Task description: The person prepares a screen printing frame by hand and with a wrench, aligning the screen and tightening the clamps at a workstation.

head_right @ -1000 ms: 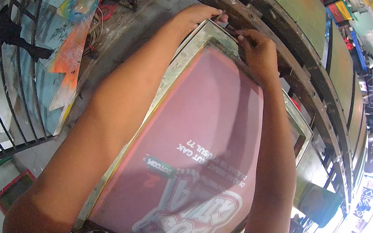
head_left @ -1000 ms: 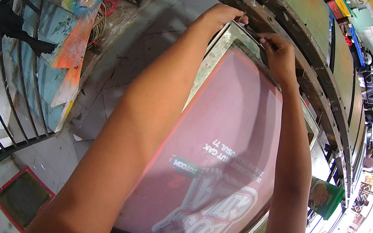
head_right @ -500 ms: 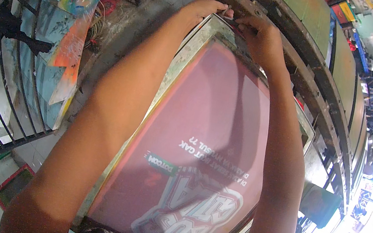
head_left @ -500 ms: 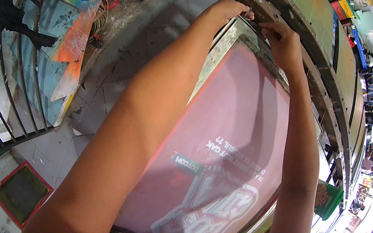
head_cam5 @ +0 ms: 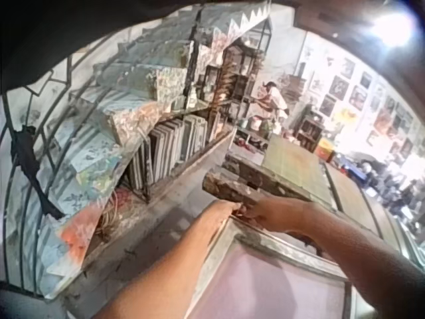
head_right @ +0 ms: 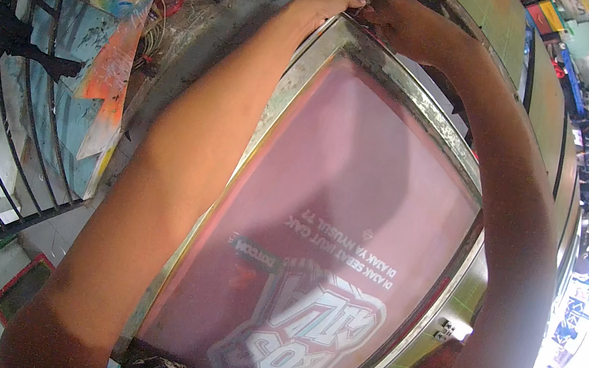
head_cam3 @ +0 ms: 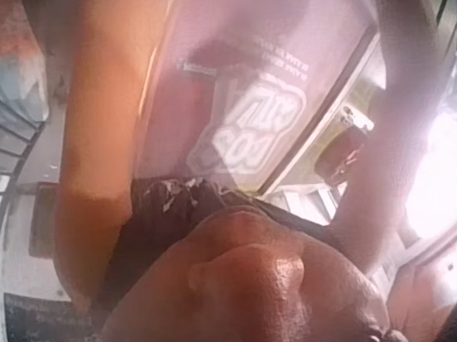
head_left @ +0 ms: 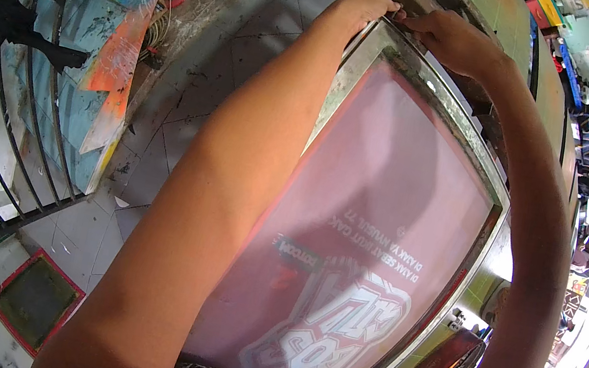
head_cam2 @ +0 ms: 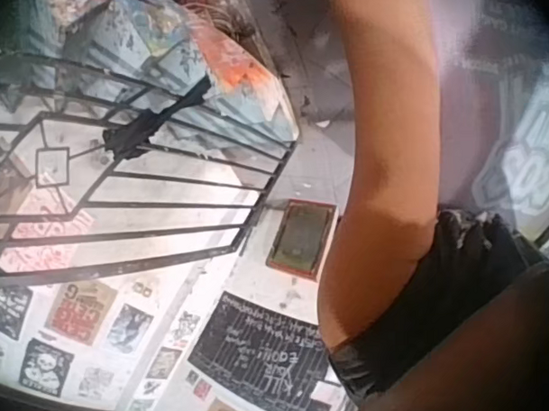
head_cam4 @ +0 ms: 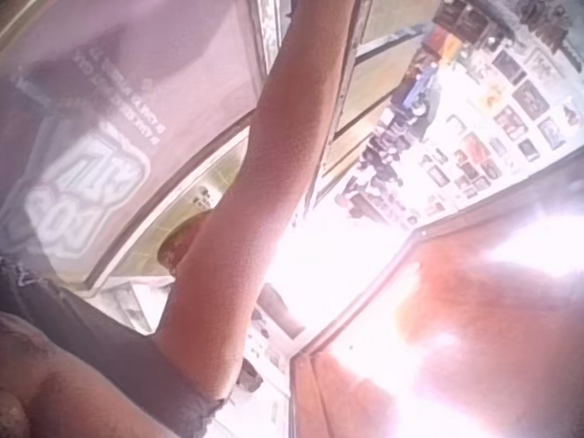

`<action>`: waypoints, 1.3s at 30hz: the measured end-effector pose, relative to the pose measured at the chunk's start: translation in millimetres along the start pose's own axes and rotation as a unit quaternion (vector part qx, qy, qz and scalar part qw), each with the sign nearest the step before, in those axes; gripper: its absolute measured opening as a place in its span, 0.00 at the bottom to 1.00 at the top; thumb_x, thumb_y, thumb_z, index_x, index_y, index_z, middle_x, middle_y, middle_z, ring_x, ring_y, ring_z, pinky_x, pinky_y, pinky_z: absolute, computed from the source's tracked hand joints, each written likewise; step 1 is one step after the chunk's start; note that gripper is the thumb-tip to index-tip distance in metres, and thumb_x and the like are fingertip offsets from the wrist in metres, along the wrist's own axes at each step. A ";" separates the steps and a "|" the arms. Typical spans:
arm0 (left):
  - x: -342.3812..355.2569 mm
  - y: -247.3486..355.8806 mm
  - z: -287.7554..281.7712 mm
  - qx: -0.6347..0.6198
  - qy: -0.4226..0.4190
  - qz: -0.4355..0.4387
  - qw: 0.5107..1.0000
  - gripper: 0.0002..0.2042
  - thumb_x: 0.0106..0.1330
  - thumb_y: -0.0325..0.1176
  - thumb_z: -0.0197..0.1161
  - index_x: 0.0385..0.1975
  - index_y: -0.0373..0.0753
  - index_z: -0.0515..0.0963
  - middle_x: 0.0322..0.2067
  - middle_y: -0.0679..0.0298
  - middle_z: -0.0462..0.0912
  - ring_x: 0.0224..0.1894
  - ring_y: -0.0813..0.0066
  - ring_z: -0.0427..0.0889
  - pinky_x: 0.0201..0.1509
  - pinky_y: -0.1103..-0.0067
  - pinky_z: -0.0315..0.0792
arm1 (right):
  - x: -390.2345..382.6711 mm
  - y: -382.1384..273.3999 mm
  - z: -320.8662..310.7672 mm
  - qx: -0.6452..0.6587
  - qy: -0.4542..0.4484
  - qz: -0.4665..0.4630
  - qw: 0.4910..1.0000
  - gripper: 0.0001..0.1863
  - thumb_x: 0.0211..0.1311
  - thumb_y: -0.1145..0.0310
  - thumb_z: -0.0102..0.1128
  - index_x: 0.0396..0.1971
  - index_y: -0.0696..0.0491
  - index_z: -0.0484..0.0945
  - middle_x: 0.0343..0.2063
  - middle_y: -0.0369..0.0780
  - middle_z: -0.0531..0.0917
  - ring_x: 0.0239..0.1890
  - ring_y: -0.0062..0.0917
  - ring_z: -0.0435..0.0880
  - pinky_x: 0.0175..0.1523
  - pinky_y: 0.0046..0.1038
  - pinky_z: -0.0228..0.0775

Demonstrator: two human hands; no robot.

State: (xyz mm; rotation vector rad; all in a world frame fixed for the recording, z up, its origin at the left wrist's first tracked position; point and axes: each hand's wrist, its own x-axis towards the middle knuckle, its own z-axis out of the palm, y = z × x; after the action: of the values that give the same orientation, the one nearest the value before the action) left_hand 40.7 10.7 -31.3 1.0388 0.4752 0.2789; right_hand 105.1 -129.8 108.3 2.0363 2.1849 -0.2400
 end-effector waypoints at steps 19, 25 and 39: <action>3.1 6.2 -11.3 0.053 -0.011 -0.029 0.998 0.13 0.66 0.37 0.61 0.38 0.32 0.82 0.35 0.57 0.84 0.34 0.68 0.82 0.40 0.71 0.76 | 31.9 4.0 -9.7 -0.108 -0.108 -0.024 0.988 0.18 0.64 0.68 0.50 0.53 0.45 0.78 0.42 0.47 0.84 0.44 0.43 0.82 0.51 0.41 0.73; 10.3 1.2 1.6 0.033 -0.043 0.009 0.998 0.13 0.68 0.36 0.59 0.38 0.31 0.82 0.33 0.58 0.85 0.33 0.71 0.82 0.40 0.74 0.75 | -50.7 16.9 -22.7 -0.013 0.056 0.203 0.977 0.16 0.67 0.64 0.50 0.52 0.48 0.79 0.38 0.50 0.83 0.39 0.47 0.82 0.48 0.43 0.72; -273.8 52.7 -83.8 0.475 -0.018 0.144 0.868 0.26 0.71 0.43 0.57 0.63 0.34 0.65 0.62 0.52 0.70 0.64 0.62 0.70 0.67 0.70 0.63 | -465.5 -280.6 107.7 0.145 0.262 0.618 0.727 0.16 0.64 0.74 0.55 0.51 0.59 0.77 0.45 0.50 0.82 0.49 0.42 0.82 0.54 0.35 0.71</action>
State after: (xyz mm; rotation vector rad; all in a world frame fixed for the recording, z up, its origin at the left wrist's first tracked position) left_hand -238.1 -20.4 46.4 2.0924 0.4199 0.2904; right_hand -142.3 -625.6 107.6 3.4860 0.4175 0.2090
